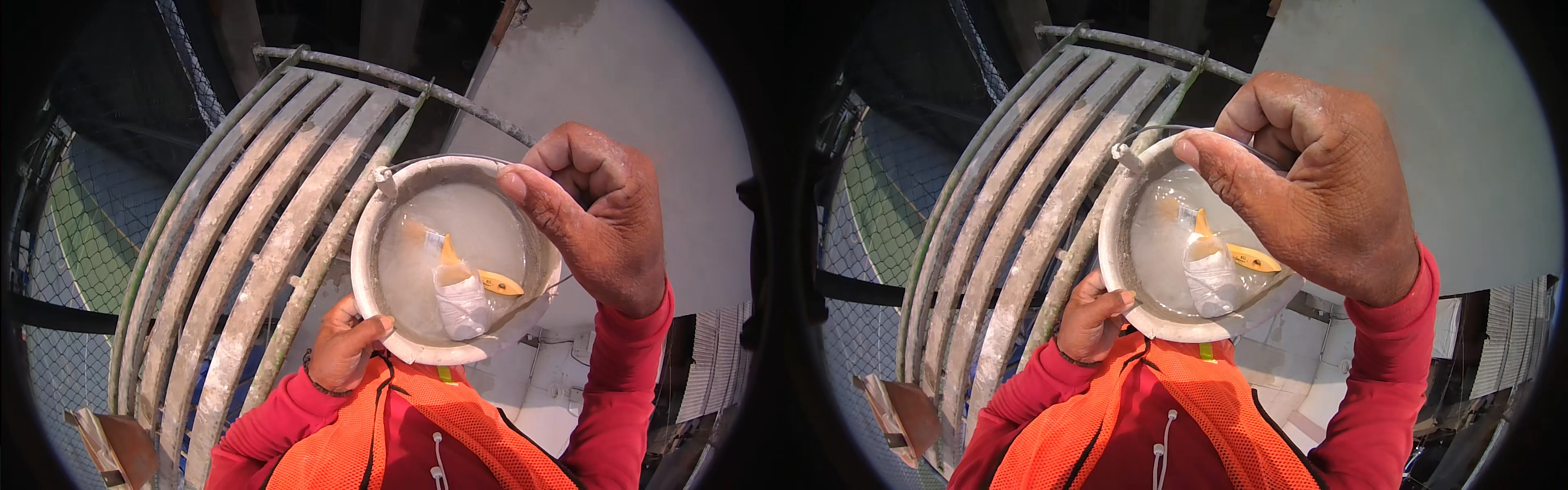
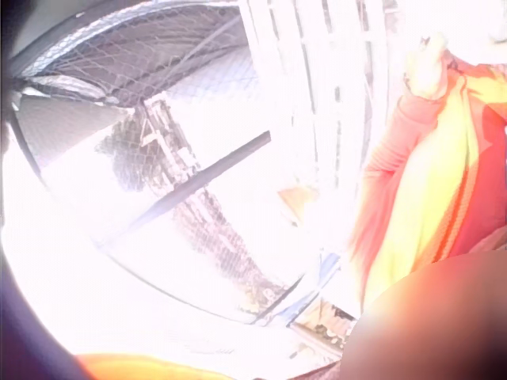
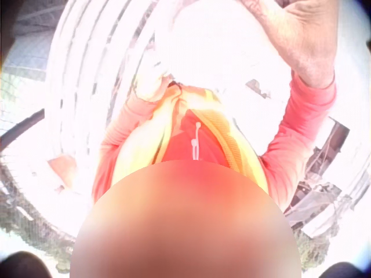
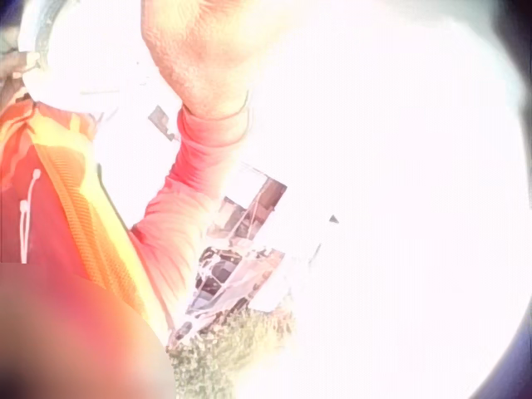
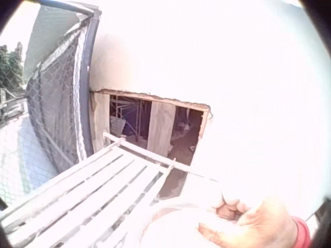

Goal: The person assembles scaffolding on a construction site. They lift and position wooden planks onto the metal frame, then secure metal poles using wire ties. Another worker is visible nearby.

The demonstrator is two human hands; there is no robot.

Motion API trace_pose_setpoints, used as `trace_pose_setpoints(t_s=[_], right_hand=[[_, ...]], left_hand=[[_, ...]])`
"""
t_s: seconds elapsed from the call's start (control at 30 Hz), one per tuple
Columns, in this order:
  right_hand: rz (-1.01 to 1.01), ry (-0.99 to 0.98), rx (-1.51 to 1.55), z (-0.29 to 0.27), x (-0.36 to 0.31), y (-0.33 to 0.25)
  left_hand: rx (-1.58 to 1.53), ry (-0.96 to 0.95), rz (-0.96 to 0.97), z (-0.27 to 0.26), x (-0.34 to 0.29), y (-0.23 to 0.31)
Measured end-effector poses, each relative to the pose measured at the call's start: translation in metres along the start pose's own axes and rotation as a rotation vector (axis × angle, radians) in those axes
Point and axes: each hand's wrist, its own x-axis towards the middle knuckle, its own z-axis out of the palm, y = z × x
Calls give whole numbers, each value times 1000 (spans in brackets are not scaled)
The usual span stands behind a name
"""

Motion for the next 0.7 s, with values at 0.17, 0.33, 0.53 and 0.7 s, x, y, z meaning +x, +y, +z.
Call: trace_pose_setpoints(t_s=[0.17, 0.33, 0.53, 0.7], right_hand=[[349, -79, 227, 27, -27, 48], [540, -274, 314, 84, -60, 99], [677, -259, 381, 184, -112, 189], [828, -212, 486, 300, -165, 258]], left_hand=[[40, 5, -97, -38, 42, -47], [156, 118, -143, -106, 66, -107], [271, 344, -239, -206, 94, -184], [881, 654, -304, -202, 76, -167]])
